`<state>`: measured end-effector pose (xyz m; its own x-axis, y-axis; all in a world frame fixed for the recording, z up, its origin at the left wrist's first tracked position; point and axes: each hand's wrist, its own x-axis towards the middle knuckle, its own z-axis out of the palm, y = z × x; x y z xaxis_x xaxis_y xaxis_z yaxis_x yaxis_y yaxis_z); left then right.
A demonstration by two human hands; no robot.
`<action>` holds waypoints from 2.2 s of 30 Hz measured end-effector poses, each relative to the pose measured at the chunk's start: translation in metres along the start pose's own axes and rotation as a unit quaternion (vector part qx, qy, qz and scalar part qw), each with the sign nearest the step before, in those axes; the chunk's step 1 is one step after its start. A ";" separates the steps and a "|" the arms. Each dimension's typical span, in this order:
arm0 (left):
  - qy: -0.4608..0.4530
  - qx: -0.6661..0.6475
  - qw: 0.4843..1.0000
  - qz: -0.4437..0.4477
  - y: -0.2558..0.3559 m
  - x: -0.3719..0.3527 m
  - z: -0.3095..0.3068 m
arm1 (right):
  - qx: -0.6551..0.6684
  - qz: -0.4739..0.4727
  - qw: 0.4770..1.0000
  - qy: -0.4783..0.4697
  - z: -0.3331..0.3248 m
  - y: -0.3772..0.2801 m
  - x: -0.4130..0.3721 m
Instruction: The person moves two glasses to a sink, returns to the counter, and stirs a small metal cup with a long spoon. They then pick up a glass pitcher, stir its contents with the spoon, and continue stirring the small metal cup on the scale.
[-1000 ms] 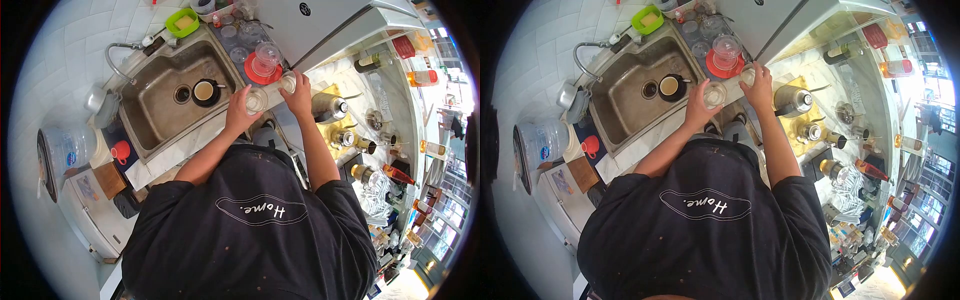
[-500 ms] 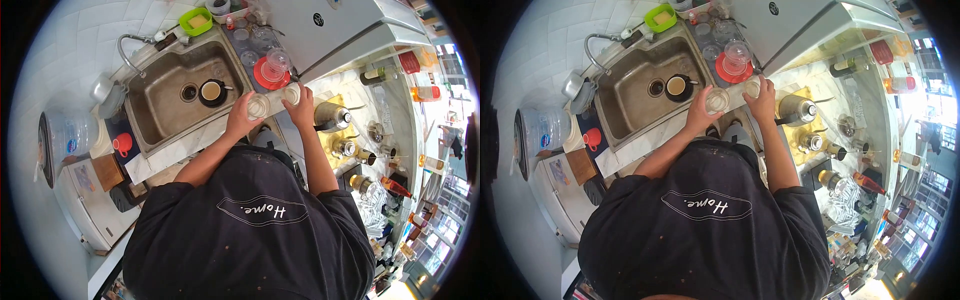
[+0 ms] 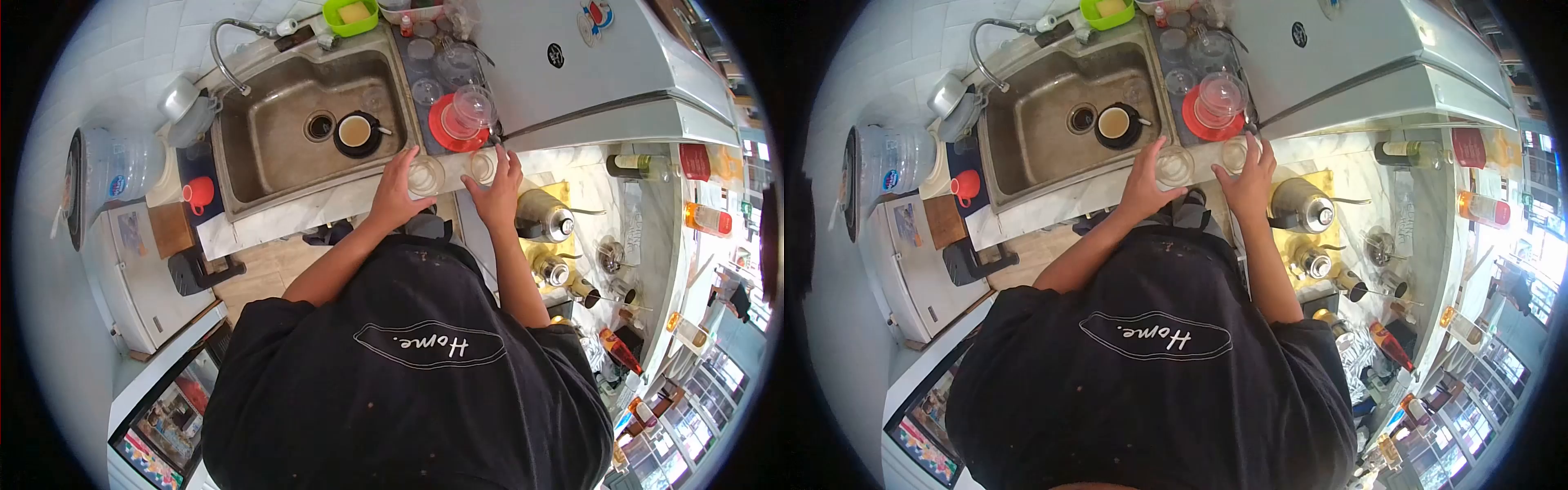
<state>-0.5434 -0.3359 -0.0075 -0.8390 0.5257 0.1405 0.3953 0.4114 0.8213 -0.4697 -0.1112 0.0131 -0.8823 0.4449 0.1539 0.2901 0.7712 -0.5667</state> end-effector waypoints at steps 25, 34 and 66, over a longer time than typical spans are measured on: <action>0.136 0.012 0.970 -0.203 -0.001 -0.104 -0.135 | 0.074 -0.179 0.954 -0.229 0.023 -0.150 0.021; 0.217 0.039 0.948 -0.228 -0.040 -0.182 -0.186 | 0.095 -0.246 0.932 -0.249 0.089 -0.223 -0.024; 0.321 -0.041 0.878 -0.353 -0.049 -0.308 -0.243 | 0.354 0.154 0.817 -0.429 0.156 -0.296 -0.061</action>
<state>-0.3957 -0.6990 0.0431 -0.9119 -0.3783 -0.1593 -0.3152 0.3965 0.8622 -0.5597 -0.4379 0.0452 -0.8314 -0.1487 -0.5353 0.5276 0.0905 -0.8446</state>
